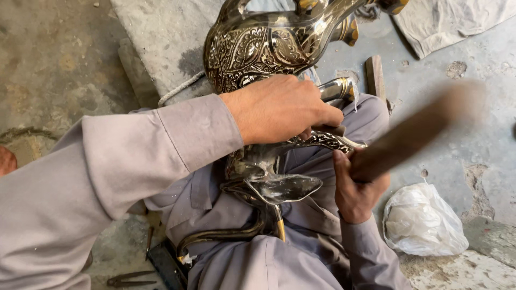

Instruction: The person sits cross-legged on the floor holding an ornate brass animal figurine on their lap. They hold a small punch against the engraved surface and strike it with a wooden mallet, repositioning the punch repeatedly to work the decorative pattern, then rotate the figurine and continue hammering on other sections.

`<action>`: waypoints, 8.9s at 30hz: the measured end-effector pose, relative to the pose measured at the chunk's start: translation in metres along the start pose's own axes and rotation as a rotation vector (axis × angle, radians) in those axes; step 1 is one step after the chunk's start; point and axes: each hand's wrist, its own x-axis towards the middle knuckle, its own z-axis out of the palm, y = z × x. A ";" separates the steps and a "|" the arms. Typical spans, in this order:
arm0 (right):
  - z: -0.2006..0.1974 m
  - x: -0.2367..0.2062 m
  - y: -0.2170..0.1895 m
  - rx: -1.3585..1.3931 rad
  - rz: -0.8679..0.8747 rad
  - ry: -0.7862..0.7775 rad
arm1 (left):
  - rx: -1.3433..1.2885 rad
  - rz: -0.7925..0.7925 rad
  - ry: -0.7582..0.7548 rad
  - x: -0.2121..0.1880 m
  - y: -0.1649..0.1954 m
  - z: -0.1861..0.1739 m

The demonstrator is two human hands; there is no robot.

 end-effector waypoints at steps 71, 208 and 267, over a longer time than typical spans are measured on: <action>0.058 0.113 -0.242 -1.097 -1.068 -0.369 | -0.745 -0.255 1.213 -0.134 -0.030 0.101; 0.011 0.240 -0.188 -0.945 -1.154 -0.341 | -0.350 -0.511 1.133 -0.028 -0.012 0.019; 0.018 0.269 -0.167 -0.836 -0.573 -0.495 | -0.243 -0.765 0.831 -0.005 -0.023 -0.011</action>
